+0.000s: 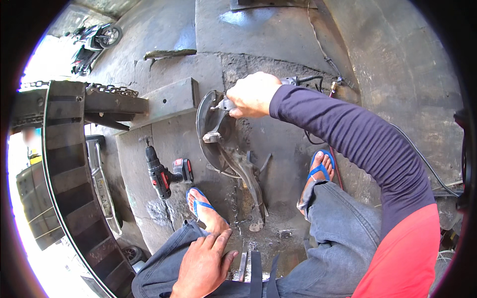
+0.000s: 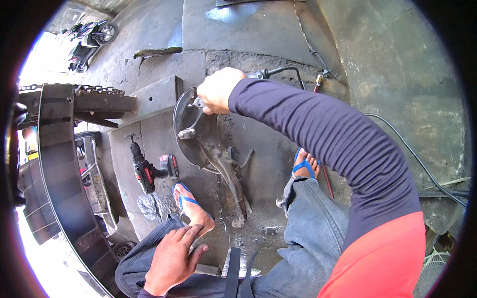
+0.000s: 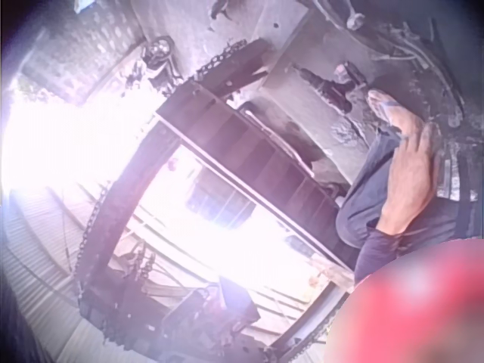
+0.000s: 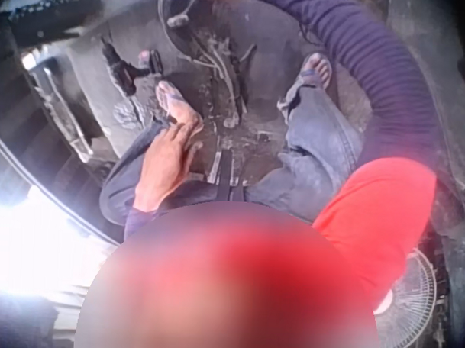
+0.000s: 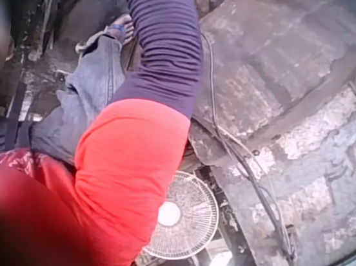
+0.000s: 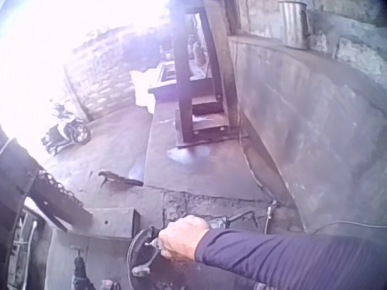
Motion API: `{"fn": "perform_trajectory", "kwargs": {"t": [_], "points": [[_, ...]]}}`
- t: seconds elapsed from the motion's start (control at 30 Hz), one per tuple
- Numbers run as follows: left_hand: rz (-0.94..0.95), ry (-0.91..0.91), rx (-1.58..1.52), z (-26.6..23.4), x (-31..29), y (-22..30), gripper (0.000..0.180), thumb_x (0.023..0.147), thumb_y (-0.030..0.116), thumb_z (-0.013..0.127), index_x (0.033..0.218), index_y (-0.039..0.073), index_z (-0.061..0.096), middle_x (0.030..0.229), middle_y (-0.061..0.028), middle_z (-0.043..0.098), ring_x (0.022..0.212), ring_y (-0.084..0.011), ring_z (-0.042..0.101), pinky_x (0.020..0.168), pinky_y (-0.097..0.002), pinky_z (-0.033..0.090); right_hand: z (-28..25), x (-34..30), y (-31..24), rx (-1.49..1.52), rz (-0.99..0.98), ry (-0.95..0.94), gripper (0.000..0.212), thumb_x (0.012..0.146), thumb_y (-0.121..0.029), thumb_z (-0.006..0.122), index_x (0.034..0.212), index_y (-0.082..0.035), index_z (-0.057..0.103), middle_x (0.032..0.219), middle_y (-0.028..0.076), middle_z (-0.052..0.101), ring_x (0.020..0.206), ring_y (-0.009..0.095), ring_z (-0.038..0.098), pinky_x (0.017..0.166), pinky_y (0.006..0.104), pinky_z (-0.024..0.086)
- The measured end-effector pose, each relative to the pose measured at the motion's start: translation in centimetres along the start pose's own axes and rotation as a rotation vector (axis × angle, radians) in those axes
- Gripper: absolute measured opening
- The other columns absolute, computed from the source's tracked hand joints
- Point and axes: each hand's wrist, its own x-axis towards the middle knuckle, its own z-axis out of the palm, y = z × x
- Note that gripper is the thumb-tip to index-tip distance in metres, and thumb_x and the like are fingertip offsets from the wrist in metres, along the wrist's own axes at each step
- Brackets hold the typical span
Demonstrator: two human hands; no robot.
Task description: The person removes a brake drum from a hub assembly, then uses a wire brush and a rotary tool to clean the brake backing plate and surrounding components. The person also handles small fasteners and a drill bit during the process.
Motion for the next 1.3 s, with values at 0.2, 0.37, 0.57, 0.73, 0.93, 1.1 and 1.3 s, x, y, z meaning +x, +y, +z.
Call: {"fn": "perform_trajectory", "kwargs": {"t": [0.2,0.37,0.57,0.73,0.93,1.1,1.3], "points": [[-0.021,-0.017,0.031,0.0,0.1,-0.1,0.052,0.095,0.027,0.074,0.138,0.001,0.060,0.119,-0.0188,0.068,0.103,-0.0366,0.064,0.092,-0.0439,0.051,-0.6,-1.0,-0.2,0.069,-0.046,0.014,0.039,0.093,-0.041,0.068,0.110,-0.006,0.076,0.103,0.021,0.078,0.098,0.038,0.076,0.087,0.0478,0.060],[-0.028,-0.014,0.017,0.1,0.1,0.0,0.052,0.095,0.026,0.074,0.138,0.000,0.060,0.118,-0.0187,0.068,0.103,-0.0364,0.064,0.091,-0.0440,0.051,-1.5,-1.0,-0.9,0.101,-0.056,0.015,0.036,0.092,-0.038,0.069,0.108,-0.007,0.078,0.105,0.021,0.078,0.099,0.038,0.077,0.088,0.0464,0.060],[-0.012,-0.003,0.016,0.1,0.3,-0.1,0.052,0.095,0.026,0.074,0.138,0.000,0.060,0.117,-0.0191,0.068,0.103,-0.0364,0.064,0.091,-0.0442,0.051,-2.1,-0.7,-0.7,0.078,-0.032,0.024,0.037,0.091,-0.038,0.069,0.108,-0.006,0.079,0.106,0.022,0.078,0.099,0.038,0.077,0.089,0.0466,0.060],[-0.027,-0.017,0.011,-0.1,0.2,0.0,0.051,0.096,0.026,0.074,0.138,0.000,0.060,0.118,-0.0193,0.069,0.104,-0.0367,0.064,0.092,-0.0443,0.051,-1.6,-0.4,-0.4,0.099,0.006,0.014,0.038,0.090,-0.038,0.070,0.109,-0.007,0.079,0.106,0.022,0.078,0.100,0.038,0.076,0.090,0.0470,0.060],[-0.037,-0.019,0.032,0.1,0.4,-0.1,0.052,0.095,0.027,0.074,0.138,0.002,0.060,0.118,-0.0190,0.069,0.103,-0.0366,0.064,0.091,-0.0447,0.051,-0.5,0.6,0.8,0.084,0.121,0.005,0.036,0.092,-0.036,0.068,0.112,-0.007,0.078,0.109,0.020,0.078,0.103,0.037,0.076,0.091,0.0467,0.059],[-0.041,-0.014,0.048,0.0,0.8,0.1,0.052,0.095,0.027,0.074,0.138,0.002,0.060,0.117,-0.0183,0.069,0.103,-0.0363,0.065,0.091,-0.0446,0.051,1.1,0.7,1.4,0.092,0.083,-0.040,0.043,0.097,-0.046,0.066,0.114,-0.007,0.074,0.108,0.020,0.077,0.103,0.037,0.075,0.092,0.0493,0.057],[-0.043,-0.041,-0.007,0.9,0.9,-0.7,0.050,0.096,0.026,0.073,0.138,0.002,0.061,0.113,-0.0195,0.070,0.099,-0.0386,0.065,0.089,-0.0455,0.052,1.1,1.0,2.4,0.207,0.135,0.050,0.043,0.094,-0.043,0.070,0.117,-0.007,0.076,0.114,0.020,0.077,0.109,0.036,0.074,0.097,0.0474,0.056]]}}
